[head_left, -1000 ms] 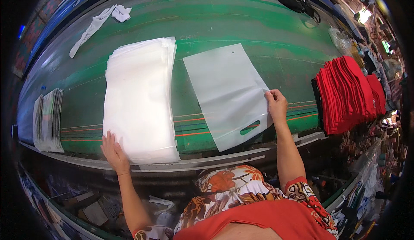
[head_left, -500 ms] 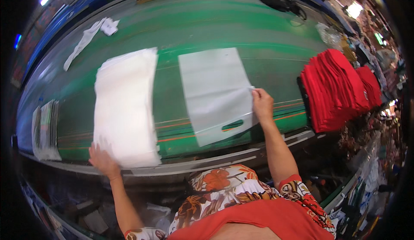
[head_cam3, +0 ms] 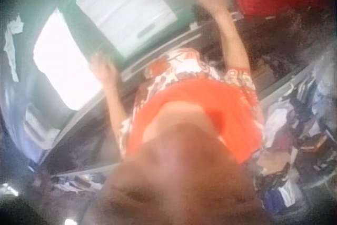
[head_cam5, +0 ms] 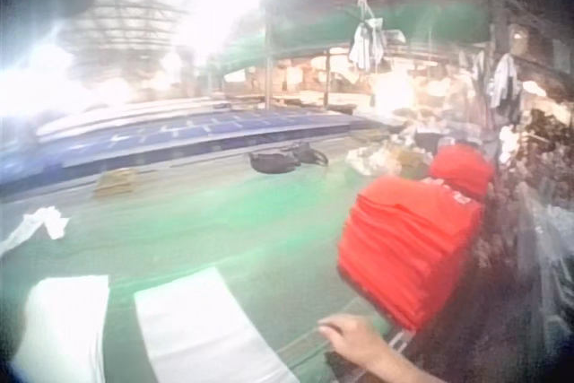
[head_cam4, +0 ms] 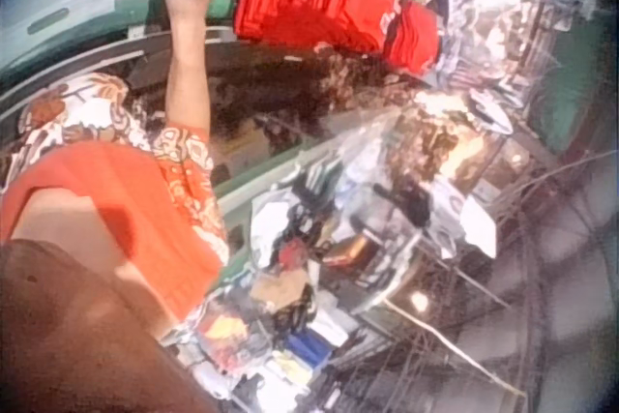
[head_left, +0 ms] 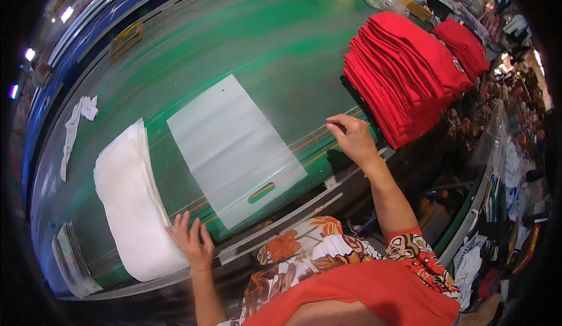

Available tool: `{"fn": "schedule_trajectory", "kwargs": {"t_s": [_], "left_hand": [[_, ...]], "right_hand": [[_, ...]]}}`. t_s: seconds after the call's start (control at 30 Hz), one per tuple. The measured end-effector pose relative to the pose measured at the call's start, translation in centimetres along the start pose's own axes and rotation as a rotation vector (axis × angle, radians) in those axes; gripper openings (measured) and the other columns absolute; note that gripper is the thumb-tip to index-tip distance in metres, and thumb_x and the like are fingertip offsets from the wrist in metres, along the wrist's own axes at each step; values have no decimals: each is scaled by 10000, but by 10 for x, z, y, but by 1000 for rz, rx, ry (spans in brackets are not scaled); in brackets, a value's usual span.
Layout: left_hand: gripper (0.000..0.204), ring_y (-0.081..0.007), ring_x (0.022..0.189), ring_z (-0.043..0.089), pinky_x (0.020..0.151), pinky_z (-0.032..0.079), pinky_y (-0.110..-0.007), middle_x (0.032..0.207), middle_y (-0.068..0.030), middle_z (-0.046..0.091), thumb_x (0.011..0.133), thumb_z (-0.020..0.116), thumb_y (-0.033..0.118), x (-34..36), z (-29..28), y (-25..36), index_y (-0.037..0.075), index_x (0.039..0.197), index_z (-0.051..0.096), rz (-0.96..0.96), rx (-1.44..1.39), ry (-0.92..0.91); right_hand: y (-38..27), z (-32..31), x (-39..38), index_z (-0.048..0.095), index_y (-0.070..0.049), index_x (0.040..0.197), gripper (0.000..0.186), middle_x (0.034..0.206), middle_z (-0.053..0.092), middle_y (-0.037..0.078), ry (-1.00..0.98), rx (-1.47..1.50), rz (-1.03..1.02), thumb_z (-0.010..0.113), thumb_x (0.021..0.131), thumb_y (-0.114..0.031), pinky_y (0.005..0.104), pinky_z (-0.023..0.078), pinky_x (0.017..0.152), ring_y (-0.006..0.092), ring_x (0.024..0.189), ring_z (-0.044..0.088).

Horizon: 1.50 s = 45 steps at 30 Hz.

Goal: The person places folded red t-shirts into clear plastic bags on a green worktable. They open each bag, insert a shirt, and seal it before moving to the next item. The process is repeated for several shirts.

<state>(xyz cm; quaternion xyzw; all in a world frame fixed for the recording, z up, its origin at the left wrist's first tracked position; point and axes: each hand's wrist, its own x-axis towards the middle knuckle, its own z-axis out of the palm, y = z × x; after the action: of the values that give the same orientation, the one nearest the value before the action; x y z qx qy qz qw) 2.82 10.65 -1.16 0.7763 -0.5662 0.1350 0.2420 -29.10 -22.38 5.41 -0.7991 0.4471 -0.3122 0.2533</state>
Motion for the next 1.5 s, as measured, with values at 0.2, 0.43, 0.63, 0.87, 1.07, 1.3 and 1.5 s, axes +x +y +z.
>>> {"fn": "schedule_trajectory", "kwargs": {"t_s": [0.2, 0.43, 0.63, 0.87, 1.07, 1.3, 1.5], "left_hand": [[219, -373, 1260, 536, 1135, 226, -679, 1281, -132, 617, 807, 689, 1, 4, 4, -1, 53, 1016, 646, 82, 28, -10], [302, -362, 1244, 545, 1142, 223, -685, 1266, -127, 616, 732, 695, -31, 20, 11, 25, 57, 1015, 642, 169, 9, -63], [343, -350, 1250, 535, 1134, 237, -690, 1279, -119, 592, 685, 696, -23, 48, 40, 66, 61, 1012, 633, 212, -109, -68], [321, -356, 1256, 533, 1107, 278, -681, 1284, -121, 590, 692, 697, -14, 59, 40, 80, 48, 1002, 638, 228, -175, -102], [309, -346, 1233, 554, 1087, 337, -635, 1269, -124, 602, 707, 697, -12, 98, 51, 115, 45, 1007, 647, 308, -304, -90], [298, -321, 1143, 602, 1032, 440, -535, 1169, -145, 628, 694, 683, 13, 163, 75, 222, 49, 988, 646, 542, -760, -156], [425, -272, 1072, 641, 922, 513, -367, 1213, -155, 635, 944, 669, 286, 215, 81, 361, 10, 1253, 575, 410, -1517, -438]], "right_hand": [[9, -44, -13, 716, 0, 1013, 150, 893, 720, 127, 52, -71, -103, 718, 870, -43, 310, 538, 673, 215, 732, 689], [-16, -141, 2, 705, -39, 954, 200, 931, 713, 105, 466, -444, -437, 742, 770, 31, 363, 530, 780, 272, 857, 678], [-10, -189, 26, 671, -154, 1176, 476, 1390, 528, 77, 366, -1003, -352, 818, 725, -191, 552, 347, 1092, 327, 1307, 462], [-11, -197, 29, 626, -188, 1275, 745, 1553, 355, 55, 89, -1081, -177, 894, 581, -152, 570, 294, 1145, 390, 1429, 311], [7, -210, 35, 657, -107, 1183, 497, 1476, 467, 88, 127, -1115, -348, 774, 703, -64, 492, 412, 1079, 396, 1314, 472], [14, -232, 52, 659, -71, 1154, 451, 1299, 631, 104, 147, -979, -472, 750, 713, -49, 399, 526, 954, 310, 1129, 640], [-10, -280, 79, 635, -38, 1203, 451, 1111, 703, 164, 178, -758, -343, 739, 765, -21, 364, 537, 866, 318, 1024, 697]]}}
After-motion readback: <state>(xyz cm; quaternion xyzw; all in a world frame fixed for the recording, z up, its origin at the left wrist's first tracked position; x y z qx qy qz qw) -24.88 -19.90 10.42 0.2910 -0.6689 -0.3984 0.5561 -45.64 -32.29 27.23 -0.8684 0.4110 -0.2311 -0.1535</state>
